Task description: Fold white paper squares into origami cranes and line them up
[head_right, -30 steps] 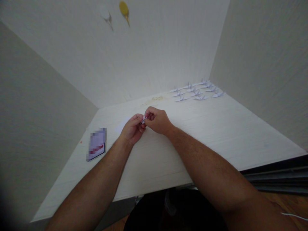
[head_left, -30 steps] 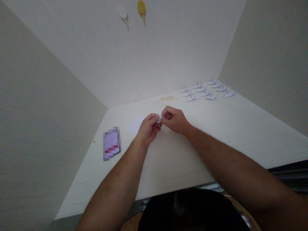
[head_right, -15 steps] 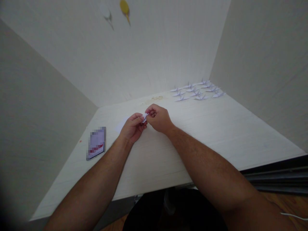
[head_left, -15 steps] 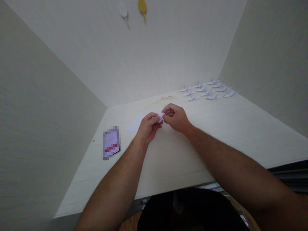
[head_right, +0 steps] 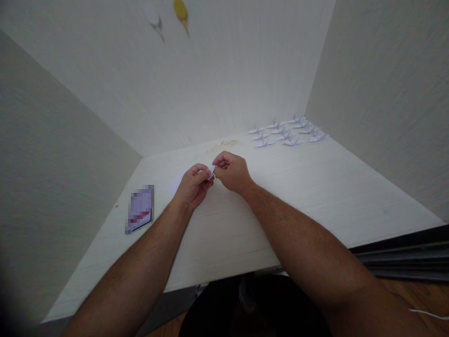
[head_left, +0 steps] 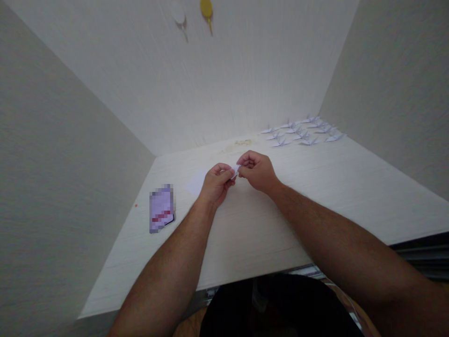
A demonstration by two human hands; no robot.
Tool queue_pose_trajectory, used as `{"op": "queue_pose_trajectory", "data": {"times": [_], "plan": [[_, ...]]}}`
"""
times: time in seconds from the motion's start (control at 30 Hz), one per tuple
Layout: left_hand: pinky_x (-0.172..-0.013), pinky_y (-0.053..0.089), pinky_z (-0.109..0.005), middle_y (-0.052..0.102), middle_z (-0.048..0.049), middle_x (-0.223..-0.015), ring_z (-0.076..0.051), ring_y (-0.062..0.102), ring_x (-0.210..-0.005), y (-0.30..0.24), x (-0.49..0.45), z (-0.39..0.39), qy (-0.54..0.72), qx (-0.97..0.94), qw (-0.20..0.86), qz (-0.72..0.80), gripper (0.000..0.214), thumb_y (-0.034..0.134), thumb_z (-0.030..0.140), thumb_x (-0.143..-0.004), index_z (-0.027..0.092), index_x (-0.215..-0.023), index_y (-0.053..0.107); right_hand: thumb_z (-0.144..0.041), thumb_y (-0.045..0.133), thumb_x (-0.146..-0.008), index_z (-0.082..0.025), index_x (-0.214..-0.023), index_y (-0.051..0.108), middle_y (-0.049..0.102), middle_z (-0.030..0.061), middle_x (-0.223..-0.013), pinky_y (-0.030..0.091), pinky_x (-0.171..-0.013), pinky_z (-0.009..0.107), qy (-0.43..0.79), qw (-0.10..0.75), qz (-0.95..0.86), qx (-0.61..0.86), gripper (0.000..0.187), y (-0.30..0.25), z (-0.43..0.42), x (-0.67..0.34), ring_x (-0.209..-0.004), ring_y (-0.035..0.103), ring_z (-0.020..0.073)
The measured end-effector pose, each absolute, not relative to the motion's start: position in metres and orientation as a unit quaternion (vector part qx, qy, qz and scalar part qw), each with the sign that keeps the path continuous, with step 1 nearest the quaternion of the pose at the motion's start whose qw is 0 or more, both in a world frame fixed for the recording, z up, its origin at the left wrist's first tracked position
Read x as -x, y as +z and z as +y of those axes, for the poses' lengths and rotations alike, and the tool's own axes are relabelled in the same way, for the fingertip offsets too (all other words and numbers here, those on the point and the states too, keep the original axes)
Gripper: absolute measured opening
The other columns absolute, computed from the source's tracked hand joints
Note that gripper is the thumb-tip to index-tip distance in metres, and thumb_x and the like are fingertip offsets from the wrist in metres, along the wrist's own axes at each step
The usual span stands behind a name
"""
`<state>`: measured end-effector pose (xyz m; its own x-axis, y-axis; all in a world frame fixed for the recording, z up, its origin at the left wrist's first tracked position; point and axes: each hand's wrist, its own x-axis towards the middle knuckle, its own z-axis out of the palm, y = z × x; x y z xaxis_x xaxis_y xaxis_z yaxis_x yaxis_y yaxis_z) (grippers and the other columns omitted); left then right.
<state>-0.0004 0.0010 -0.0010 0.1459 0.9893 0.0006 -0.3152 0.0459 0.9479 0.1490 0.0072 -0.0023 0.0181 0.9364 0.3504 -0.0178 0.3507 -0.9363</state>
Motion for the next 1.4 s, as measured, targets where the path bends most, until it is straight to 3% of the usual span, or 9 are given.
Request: {"op": "queue_pose_trajectory", "data": {"times": [0.17, 0.3, 0.47, 1.1, 1.4], "plan": [[-0.052, 0.041, -0.02, 0.062, 0.0023, -0.061, -0.009, 0.056, -0.055, -0.0017, 0.0003, 0.0021, 0.538, -0.439, 0.611, 0.38, 0.028, 0.084, 0.022, -0.061, 0.018, -0.076, 0.06, -0.02, 0.059, -0.069, -0.02, -0.079, 0.062, 0.063, -0.0031, -0.062, 0.05, -0.054, 0.025, 0.414, 0.604, -0.551, 0.4, 0.011, -0.0007, 0.0065, -0.148, -0.056, 0.063, 0.0128], [-0.057, 0.045, -0.021, 0.066, 0.0029, -0.068, -0.01, 0.058, -0.06, -0.0038, 0.0004, 0.0049, 0.577, -0.425, 0.592, 0.369, 0.034, 0.087, 0.023, -0.06, 0.02, -0.086, 0.065, -0.027, 0.068, -0.071, -0.019, -0.087, 0.063, 0.064, -0.003, -0.063, 0.049, -0.054, 0.025, 0.424, 0.601, -0.542, 0.406, 0.019, 0.0001, 0.0048, -0.1462, -0.057, 0.062, 0.013], [-0.057, 0.042, -0.021, 0.066, 0.0027, -0.069, -0.007, 0.054, -0.057, -0.0049, 0.0003, 0.005, 0.581, -0.444, 0.579, 0.362, 0.037, 0.092, 0.027, -0.059, 0.019, -0.088, 0.069, -0.033, 0.076, -0.07, -0.018, -0.073, 0.066, 0.065, -0.0013, -0.064, 0.046, -0.056, 0.025, 0.36, 0.57, -0.591, 0.442, 0.018, 0.0021, 0.0008, -0.1457, -0.059, 0.056, 0.0114], [-0.061, 0.044, -0.023, 0.067, 0.0, -0.068, -0.009, 0.056, -0.059, -0.006, 0.0001, 0.0045, 0.559, -0.5, 0.536, 0.387, 0.031, 0.09, 0.033, -0.06, 0.016, -0.079, 0.072, -0.025, 0.068, -0.074, -0.018, -0.062, 0.064, 0.056, -0.0045, -0.053, 0.035, -0.053, 0.025, 0.273, 0.574, -0.621, 0.459, 0.014, 0.0051, -0.0009, -0.1468, -0.051, 0.045, 0.009], [-0.06, 0.044, -0.023, 0.064, 0.001, -0.065, -0.009, 0.054, -0.058, -0.0092, 0.0026, 0.0063, 0.553, -0.536, 0.49, 0.407, 0.036, 0.09, 0.043, -0.061, 0.016, -0.073, 0.068, -0.027, 0.069, -0.075, -0.017, -0.072, 0.071, 0.066, -0.0011, -0.062, 0.041, -0.058, 0.026, 0.298, 0.56, -0.625, 0.455, 0.011, 0.0012, 0.0031, -0.1484, -0.058, 0.054, 0.0116]]}}
